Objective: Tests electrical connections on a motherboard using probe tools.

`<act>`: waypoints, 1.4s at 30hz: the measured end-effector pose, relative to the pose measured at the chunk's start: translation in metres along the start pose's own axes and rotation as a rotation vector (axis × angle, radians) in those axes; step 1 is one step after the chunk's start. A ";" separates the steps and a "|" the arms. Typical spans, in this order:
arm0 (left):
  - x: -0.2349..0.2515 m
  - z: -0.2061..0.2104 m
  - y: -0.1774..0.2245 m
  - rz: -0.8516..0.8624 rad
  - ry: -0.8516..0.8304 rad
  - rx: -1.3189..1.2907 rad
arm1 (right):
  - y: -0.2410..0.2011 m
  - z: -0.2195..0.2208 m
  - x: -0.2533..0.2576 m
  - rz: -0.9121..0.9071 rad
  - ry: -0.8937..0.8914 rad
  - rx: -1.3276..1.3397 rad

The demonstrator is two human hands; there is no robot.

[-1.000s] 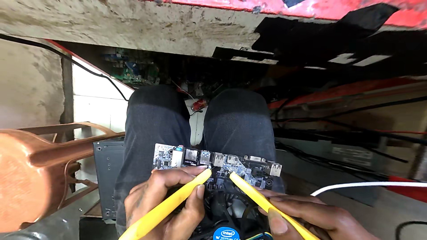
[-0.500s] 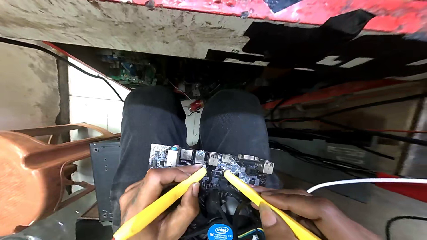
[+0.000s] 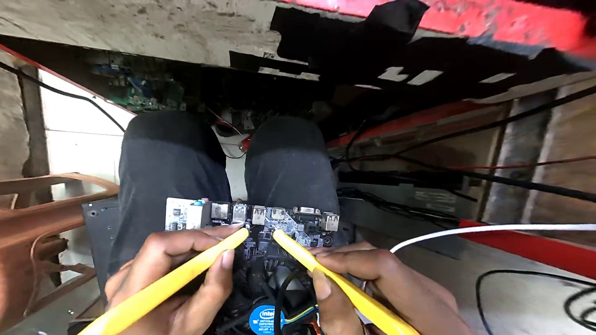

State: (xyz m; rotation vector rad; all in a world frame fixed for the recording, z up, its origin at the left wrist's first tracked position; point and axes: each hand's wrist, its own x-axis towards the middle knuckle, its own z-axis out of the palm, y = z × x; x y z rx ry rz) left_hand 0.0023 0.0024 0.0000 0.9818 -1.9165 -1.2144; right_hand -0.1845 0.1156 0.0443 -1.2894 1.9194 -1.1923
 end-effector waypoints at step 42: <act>-0.015 0.008 -0.003 -0.005 0.172 -0.033 | 0.000 0.023 0.005 -0.063 -0.037 -0.147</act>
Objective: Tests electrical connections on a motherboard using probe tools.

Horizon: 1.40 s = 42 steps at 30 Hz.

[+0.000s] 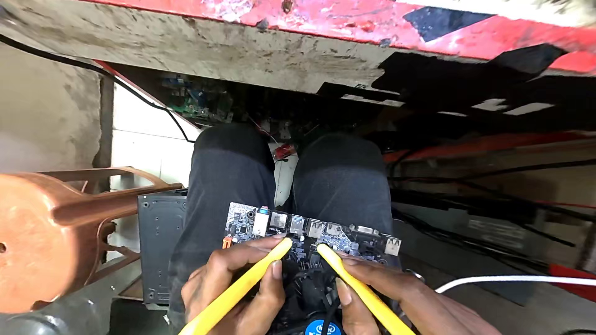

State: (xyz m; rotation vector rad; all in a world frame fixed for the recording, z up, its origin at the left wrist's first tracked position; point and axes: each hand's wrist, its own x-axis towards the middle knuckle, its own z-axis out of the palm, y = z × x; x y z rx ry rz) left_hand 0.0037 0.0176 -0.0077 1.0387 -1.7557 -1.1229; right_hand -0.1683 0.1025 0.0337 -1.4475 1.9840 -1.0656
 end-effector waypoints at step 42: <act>0.003 0.000 -0.003 0.001 0.004 0.000 | 0.007 0.003 0.007 -0.033 0.034 0.023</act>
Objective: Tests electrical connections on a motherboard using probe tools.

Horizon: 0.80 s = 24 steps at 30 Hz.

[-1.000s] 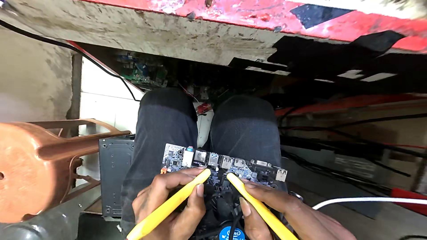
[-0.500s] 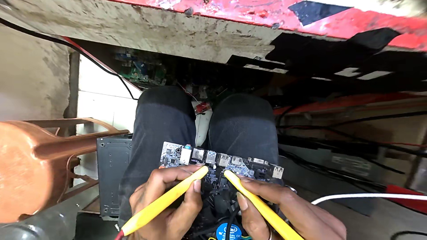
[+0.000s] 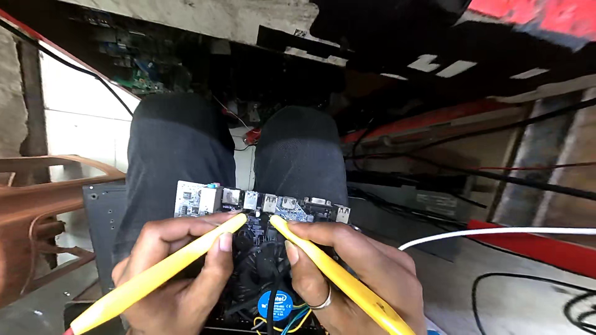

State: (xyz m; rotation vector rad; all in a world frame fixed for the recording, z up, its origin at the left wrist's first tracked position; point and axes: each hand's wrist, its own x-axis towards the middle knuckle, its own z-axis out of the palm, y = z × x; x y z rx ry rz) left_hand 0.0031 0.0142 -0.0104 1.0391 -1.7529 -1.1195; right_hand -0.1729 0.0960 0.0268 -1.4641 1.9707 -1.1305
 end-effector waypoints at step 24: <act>0.001 0.002 -0.002 0.026 0.003 0.018 | 0.000 -0.006 0.001 0.094 -0.120 0.085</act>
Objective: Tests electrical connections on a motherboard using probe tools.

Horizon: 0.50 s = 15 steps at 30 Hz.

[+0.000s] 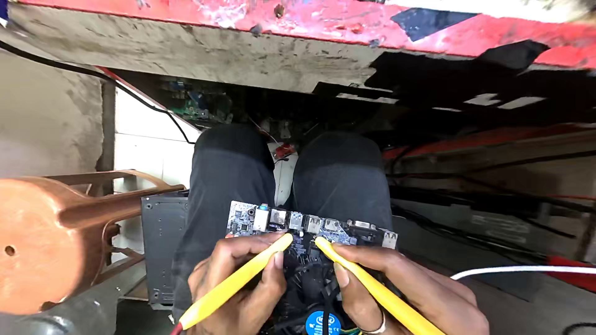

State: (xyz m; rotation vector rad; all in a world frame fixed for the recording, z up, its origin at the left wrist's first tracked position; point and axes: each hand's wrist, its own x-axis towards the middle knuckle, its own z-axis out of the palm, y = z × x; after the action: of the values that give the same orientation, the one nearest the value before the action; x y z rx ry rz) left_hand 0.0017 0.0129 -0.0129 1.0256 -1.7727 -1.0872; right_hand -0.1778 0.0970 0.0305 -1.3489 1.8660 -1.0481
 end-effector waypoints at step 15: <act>-0.007 -0.011 0.014 -0.036 0.018 0.003 | 0.001 0.003 -0.009 -0.035 0.062 0.012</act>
State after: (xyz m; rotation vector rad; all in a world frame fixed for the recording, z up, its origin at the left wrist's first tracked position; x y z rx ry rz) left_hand 0.0114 0.0203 0.0018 1.0694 -1.7477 -1.0944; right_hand -0.1734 0.1051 0.0280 -1.3605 1.8837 -1.1288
